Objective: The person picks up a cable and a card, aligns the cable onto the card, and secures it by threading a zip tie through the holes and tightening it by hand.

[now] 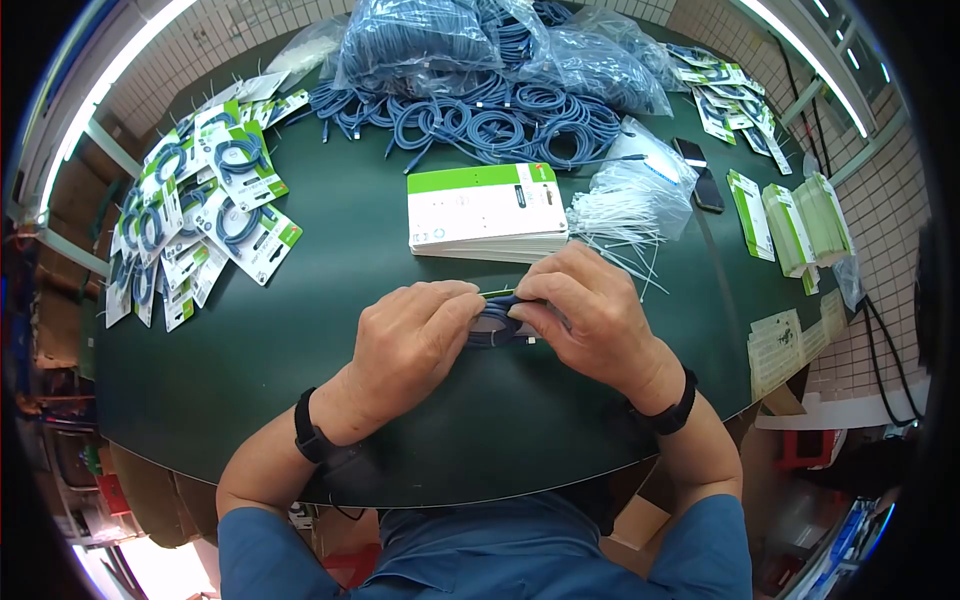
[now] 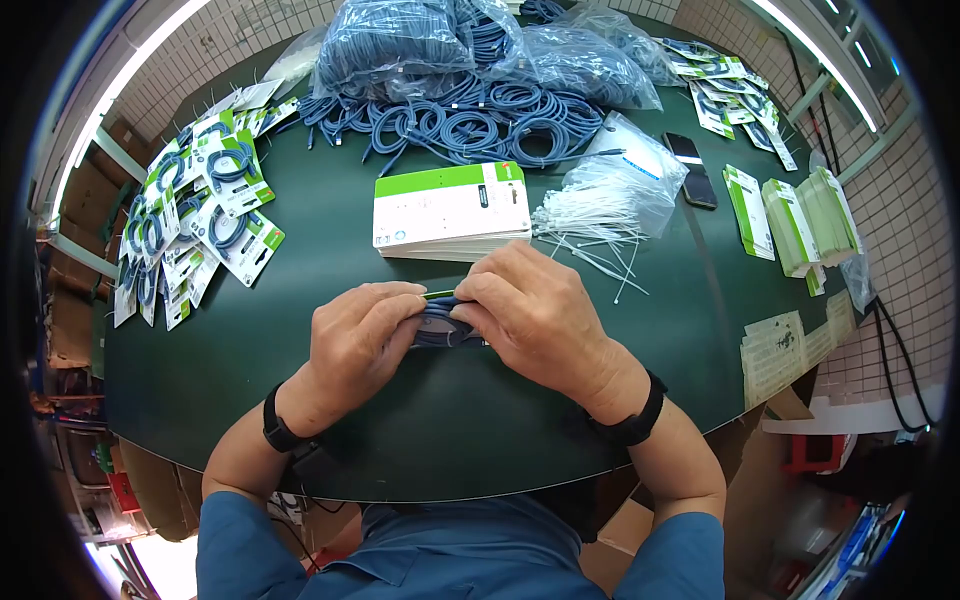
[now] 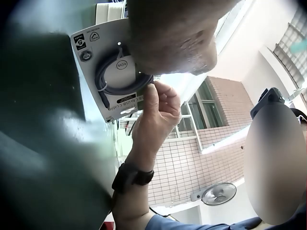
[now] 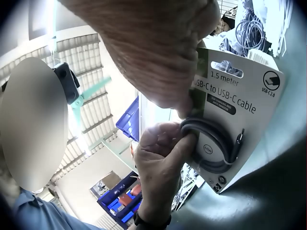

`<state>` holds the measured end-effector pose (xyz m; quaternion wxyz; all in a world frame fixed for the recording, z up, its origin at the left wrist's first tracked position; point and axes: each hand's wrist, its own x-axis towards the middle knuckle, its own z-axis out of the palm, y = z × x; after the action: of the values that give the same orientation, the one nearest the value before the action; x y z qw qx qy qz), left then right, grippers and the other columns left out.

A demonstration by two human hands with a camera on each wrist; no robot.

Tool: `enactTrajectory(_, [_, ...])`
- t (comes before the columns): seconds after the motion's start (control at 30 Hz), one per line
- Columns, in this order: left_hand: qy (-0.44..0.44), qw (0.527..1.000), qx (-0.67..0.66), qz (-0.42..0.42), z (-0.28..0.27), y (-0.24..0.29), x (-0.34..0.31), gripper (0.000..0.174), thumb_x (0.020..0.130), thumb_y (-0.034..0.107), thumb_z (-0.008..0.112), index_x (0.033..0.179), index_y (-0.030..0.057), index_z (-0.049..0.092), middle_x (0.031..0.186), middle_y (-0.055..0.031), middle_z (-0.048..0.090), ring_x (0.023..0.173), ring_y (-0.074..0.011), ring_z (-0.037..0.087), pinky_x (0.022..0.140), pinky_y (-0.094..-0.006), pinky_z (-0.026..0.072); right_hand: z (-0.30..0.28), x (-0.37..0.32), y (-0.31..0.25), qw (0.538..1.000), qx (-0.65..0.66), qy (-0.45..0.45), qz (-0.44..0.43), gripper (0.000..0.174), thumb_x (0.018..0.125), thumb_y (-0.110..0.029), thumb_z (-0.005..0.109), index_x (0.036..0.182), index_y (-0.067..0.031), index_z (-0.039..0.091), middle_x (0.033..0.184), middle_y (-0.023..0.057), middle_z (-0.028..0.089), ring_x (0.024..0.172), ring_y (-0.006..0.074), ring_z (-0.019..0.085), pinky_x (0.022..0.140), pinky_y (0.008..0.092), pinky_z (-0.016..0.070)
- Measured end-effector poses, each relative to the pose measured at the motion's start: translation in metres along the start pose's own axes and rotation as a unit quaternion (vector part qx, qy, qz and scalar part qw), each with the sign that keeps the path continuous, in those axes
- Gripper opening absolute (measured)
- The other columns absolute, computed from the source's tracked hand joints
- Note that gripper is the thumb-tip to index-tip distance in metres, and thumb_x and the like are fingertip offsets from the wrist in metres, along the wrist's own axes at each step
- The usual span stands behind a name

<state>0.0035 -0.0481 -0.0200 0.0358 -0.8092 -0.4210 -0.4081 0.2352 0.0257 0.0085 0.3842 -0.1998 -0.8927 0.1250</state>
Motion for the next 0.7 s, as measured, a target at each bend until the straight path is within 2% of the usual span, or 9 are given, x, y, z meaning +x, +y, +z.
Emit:
enactTrajectory(0.03, [0.002, 1.0, -0.001, 0.011, 0.0, -0.001, 0.0, 0.036, 0.077, -0.005, 0.083, 0.11, 0.0019, 0.07, 0.105, -0.0154, 0.077, 0.087, -0.0313, 0.076, 0.074, -0.0392, 0.0619, 0.001, -0.002, 0.001, 1.0, 0.003, 0.006, -0.004, 0.026, 0.076, 0.0, 0.089, 0.094, -0.0054, 0.07, 0.092, 0.0082, 0.071, 0.078, 0.0273, 0.067, 0.068, 0.0364, 0.0553])
enactTrajectory(0.2, [-0.018, 0.999, 0.017, 0.041, 0.004, -0.002, 0.001, 0.031, 0.078, -0.004, 0.083, 0.106, 0.0007, 0.071, 0.106, -0.0162, 0.076, 0.085, -0.0306, 0.076, 0.072, -0.0386, 0.0619, 0.007, -0.014, 0.01, 0.999, 0.031, 0.031, -0.008, 0.03, 0.073, 0.003, 0.09, 0.094, -0.0053, 0.069, 0.092, 0.008, 0.07, 0.075, 0.0254, 0.064, 0.063, 0.0344, 0.0528])
enactTrajectory(0.3, [-0.01, 0.997, 0.022, 0.069, 0.01, -0.003, -0.001, 0.029, 0.08, 0.004, 0.074, 0.108, -0.0011, 0.071, 0.105, -0.0151, 0.072, 0.087, -0.0287, 0.073, 0.073, -0.0382, 0.06, 0.009, -0.019, 0.013, 0.998, 0.046, 0.041, -0.002, 0.031, 0.073, 0.003, 0.09, 0.094, -0.0052, 0.069, 0.092, 0.0082, 0.07, 0.074, 0.0247, 0.064, 0.061, 0.0337, 0.0518])
enactTrajectory(0.7, [-0.041, 0.997, 0.027, 0.06, 0.011, 0.001, 0.001, 0.028, 0.081, 0.002, 0.074, 0.107, -0.0013, 0.069, 0.104, -0.0144, 0.068, 0.088, -0.0294, 0.071, 0.075, -0.0394, 0.0588, 0.007, -0.023, 0.015, 0.998, 0.047, 0.037, -0.012, 0.029, 0.072, 0.001, 0.091, 0.09, -0.0045, 0.069, 0.093, 0.0083, 0.07, 0.072, 0.0242, 0.063, 0.059, 0.0327, 0.0498])
